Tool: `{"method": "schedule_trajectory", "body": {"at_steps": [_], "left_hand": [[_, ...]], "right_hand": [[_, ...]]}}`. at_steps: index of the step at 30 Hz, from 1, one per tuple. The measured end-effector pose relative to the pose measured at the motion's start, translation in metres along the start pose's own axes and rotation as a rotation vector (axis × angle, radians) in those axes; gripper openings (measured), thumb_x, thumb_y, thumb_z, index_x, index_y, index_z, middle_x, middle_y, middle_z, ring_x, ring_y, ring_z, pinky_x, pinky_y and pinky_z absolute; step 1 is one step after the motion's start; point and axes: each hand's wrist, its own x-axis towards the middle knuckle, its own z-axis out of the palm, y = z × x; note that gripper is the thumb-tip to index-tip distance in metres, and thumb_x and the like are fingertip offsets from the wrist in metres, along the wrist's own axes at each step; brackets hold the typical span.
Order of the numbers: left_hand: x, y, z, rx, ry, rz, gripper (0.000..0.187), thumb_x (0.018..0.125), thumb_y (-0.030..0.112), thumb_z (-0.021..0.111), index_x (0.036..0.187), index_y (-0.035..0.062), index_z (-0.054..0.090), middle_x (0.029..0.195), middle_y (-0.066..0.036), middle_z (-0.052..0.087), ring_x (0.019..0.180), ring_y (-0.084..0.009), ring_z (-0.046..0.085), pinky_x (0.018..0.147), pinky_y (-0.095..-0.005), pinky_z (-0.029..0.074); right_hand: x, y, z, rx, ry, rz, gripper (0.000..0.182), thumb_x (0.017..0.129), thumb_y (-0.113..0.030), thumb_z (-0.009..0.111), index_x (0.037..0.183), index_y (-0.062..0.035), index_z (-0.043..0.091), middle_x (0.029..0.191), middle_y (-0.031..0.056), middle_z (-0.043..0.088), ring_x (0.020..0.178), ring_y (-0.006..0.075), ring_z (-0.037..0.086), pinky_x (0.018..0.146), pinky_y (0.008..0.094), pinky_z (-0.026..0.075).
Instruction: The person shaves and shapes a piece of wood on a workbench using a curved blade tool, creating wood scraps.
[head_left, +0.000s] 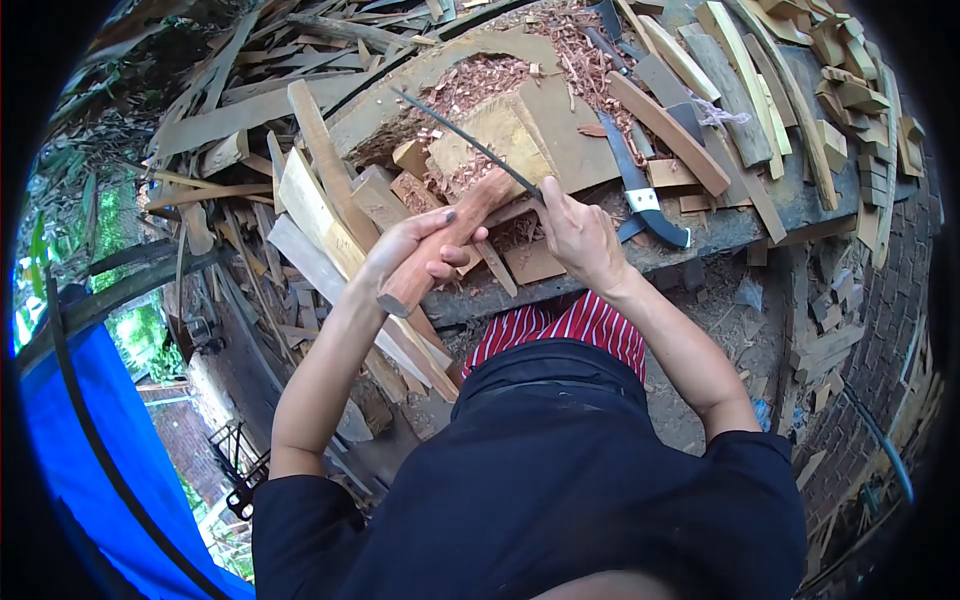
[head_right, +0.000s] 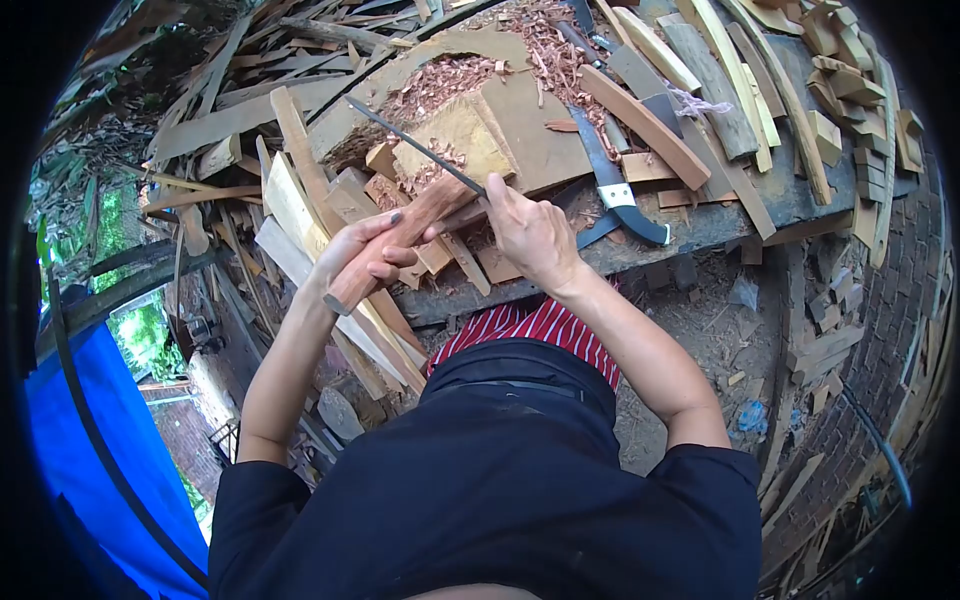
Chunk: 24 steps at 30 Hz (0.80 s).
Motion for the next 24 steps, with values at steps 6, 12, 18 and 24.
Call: {"method": "schedule_trajectory", "body": {"at_steps": [6,12,18,24], "left_hand": [[-0.003,0.002,0.000,-0.113,-0.007,0.009,0.043,0.101,0.018,0.035,0.139,0.0002,0.023,0.113,-0.021,0.046,0.066,-0.0118,0.043,0.040,-0.0179,0.044],[-0.002,0.002,-0.010,-0.139,-0.059,-0.026,0.044,0.101,0.017,0.036,0.139,0.0007,0.022,0.114,-0.021,0.045,0.065,-0.0121,0.044,0.040,-0.0186,0.045],[0.000,0.006,-0.006,-0.170,-0.020,-0.029,0.044,0.100,0.016,0.037,0.139,0.0004,0.021,0.114,-0.021,0.045,0.066,-0.0121,0.045,0.040,-0.0192,0.045],[-0.001,0.005,-0.007,-0.165,-0.026,-0.032,0.043,0.100,0.017,0.038,0.137,-0.0001,0.023,0.114,-0.021,0.045,0.064,-0.0125,0.045,0.039,-0.0194,0.045]], "right_hand": [[-0.001,0.024,0.026,-0.085,-0.149,0.072,0.034,0.091,-0.010,0.047,0.123,-0.0015,0.040,0.075,0.0220,0.063,0.061,0.0426,0.062,0.051,0.0534,0.049],[0.015,-0.010,-0.002,0.126,0.022,0.005,0.028,0.091,-0.011,0.048,0.116,-0.0006,0.043,0.073,0.0230,0.063,0.065,0.0420,0.063,0.052,0.0513,0.050],[0.008,0.026,0.025,-0.079,-0.127,0.031,0.028,0.091,-0.014,0.050,0.115,-0.0012,0.044,0.066,0.0217,0.061,0.061,0.0417,0.062,0.053,0.0541,0.048],[0.012,-0.006,-0.004,0.115,0.066,0.009,0.027,0.094,-0.016,0.051,0.115,-0.0014,0.043,0.063,0.0262,0.058,0.062,0.0457,0.060,0.052,0.0567,0.044]]}}
